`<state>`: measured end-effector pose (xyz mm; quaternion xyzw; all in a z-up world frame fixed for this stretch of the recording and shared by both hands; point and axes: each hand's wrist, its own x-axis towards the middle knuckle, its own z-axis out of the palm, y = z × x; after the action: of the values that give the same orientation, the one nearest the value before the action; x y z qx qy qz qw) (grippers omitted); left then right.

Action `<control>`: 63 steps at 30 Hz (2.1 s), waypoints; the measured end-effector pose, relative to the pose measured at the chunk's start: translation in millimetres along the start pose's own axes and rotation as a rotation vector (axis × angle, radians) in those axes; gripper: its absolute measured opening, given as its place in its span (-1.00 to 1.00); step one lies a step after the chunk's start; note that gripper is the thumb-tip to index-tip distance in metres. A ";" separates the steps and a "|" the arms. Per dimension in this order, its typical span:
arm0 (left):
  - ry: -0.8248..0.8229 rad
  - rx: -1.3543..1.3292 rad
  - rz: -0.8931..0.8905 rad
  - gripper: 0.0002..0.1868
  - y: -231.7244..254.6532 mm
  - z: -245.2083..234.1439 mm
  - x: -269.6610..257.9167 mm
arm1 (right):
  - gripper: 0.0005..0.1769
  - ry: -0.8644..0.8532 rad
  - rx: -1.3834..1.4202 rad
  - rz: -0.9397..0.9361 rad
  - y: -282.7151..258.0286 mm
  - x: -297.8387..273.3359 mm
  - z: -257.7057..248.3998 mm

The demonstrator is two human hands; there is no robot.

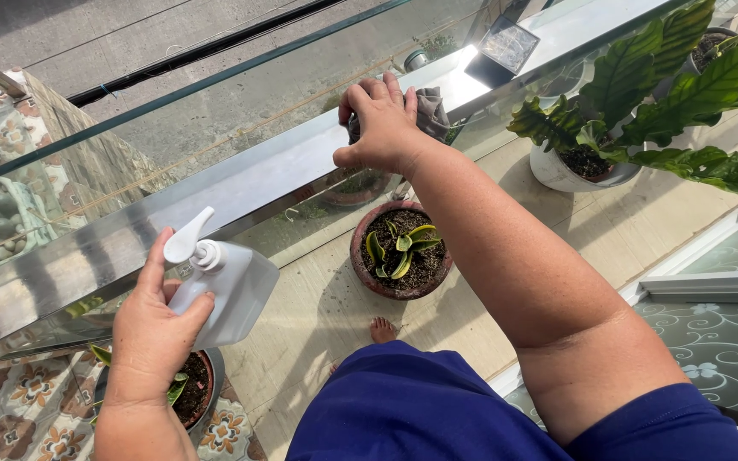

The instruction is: A person is cleaning a balcony railing by spraying a cleaning solution onto a cloth and wiping the glass and metal surfaces.

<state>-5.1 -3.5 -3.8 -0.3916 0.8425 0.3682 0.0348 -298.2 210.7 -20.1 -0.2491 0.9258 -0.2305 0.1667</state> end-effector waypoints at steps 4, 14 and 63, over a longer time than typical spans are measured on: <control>-0.003 -0.027 -0.019 0.02 0.5 -0.6 -2.4 | -0.42 0.013 -0.011 -0.012 -2.3 -2.6 0.9; 0.008 -0.052 0.003 0.02 0.5 0.1 -3.0 | -0.44 0.049 -0.003 -0.005 -0.7 -0.6 3.2; 0.024 -0.041 0.015 0.02 1.6 2.2 -3.6 | -0.28 0.053 -0.042 -0.023 -2.8 -1.8 4.2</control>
<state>-4.2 0.9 -3.2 -0.3900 0.8381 0.3812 0.0139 -293.8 208.0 -21.8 -0.2569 0.9316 -0.2193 0.1340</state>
